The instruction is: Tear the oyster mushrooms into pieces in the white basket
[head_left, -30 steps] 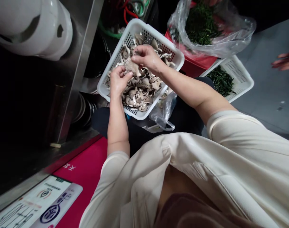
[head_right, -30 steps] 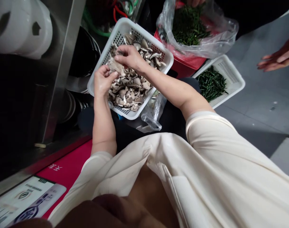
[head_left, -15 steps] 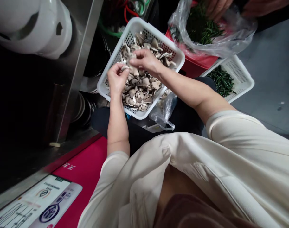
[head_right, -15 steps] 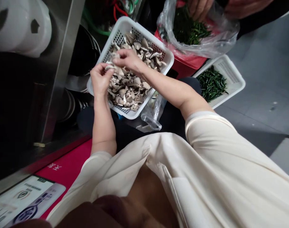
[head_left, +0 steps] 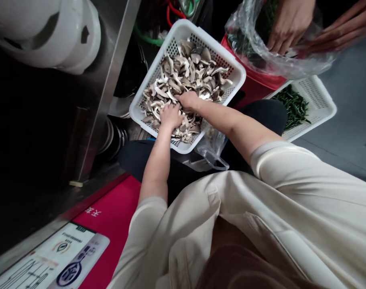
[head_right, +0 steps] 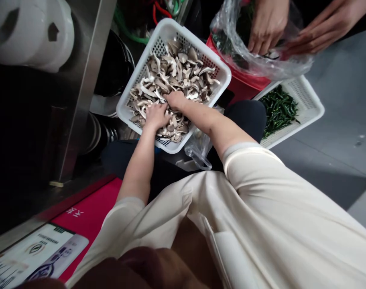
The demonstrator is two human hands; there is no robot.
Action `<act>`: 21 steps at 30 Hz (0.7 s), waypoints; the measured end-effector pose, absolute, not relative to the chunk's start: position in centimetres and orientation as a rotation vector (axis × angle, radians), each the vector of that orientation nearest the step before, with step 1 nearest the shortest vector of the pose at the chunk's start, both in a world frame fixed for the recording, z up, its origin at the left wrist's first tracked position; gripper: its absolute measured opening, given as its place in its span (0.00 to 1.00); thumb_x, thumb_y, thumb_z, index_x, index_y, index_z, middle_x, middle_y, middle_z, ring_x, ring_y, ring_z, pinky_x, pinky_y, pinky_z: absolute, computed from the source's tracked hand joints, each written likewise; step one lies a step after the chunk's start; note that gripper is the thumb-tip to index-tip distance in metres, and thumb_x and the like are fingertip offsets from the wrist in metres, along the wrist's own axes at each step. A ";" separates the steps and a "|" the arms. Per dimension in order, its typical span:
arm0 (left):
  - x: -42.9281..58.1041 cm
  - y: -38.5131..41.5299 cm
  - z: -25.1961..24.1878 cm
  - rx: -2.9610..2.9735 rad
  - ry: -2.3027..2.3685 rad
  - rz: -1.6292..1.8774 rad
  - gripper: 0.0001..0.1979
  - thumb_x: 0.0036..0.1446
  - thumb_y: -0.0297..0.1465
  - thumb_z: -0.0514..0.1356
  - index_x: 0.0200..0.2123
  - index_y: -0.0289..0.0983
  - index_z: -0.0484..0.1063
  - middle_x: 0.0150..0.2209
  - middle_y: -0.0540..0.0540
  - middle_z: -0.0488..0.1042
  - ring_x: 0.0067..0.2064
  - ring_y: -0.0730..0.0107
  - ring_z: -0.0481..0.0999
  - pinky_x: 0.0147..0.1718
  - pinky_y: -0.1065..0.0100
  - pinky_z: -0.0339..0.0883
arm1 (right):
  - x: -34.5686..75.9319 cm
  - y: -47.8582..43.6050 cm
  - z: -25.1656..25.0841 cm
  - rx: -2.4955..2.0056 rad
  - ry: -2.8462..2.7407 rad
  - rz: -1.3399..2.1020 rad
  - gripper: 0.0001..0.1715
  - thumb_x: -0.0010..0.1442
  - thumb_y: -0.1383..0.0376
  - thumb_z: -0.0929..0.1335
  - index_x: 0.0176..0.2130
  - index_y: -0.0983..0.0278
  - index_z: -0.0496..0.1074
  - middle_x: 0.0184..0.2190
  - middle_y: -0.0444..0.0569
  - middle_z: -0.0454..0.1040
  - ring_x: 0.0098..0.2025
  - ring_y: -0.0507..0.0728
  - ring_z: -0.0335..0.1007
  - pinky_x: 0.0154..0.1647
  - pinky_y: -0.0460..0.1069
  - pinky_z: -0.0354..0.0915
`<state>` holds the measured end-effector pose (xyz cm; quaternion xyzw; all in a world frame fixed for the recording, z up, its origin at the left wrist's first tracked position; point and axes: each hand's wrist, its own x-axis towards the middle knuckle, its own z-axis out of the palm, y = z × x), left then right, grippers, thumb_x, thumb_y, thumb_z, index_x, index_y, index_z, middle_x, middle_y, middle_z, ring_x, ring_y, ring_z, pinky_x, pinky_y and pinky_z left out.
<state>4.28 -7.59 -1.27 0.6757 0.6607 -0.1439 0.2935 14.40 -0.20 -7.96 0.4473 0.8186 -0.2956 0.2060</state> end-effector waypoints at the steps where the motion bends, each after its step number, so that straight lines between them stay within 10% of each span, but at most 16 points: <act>1: 4.9 -7.8 -0.8 1.818 1.724 -0.516 0.29 0.69 0.35 0.57 0.69 0.29 0.71 0.69 0.29 0.69 0.74 0.42 0.62 0.74 0.42 0.54 | 14.1 -0.2 -8.4 1.239 2.279 -0.798 0.32 0.71 0.70 0.67 0.71 0.70 0.70 0.58 0.71 0.77 0.64 0.74 0.75 0.63 0.61 0.70; 13: 4.4 -8.2 1.9 1.800 1.662 -0.695 0.20 0.70 0.33 0.56 0.54 0.33 0.84 0.64 0.33 0.74 0.73 0.44 0.62 0.76 0.39 0.47 | 18.3 4.9 -8.6 1.509 2.212 -0.792 0.28 0.67 0.72 0.72 0.64 0.71 0.77 0.60 0.65 0.77 0.65 0.75 0.73 0.67 0.63 0.69; 21: 3.7 -7.2 -0.6 1.606 1.846 -0.111 0.15 0.68 0.30 0.59 0.53 0.34 0.82 0.60 0.34 0.77 0.66 0.46 0.74 0.71 0.45 0.61 | 22.0 6.2 -4.8 1.415 1.641 -1.864 0.14 0.73 0.73 0.69 0.55 0.75 0.78 0.38 0.54 0.81 0.42 0.54 0.81 0.51 0.47 0.75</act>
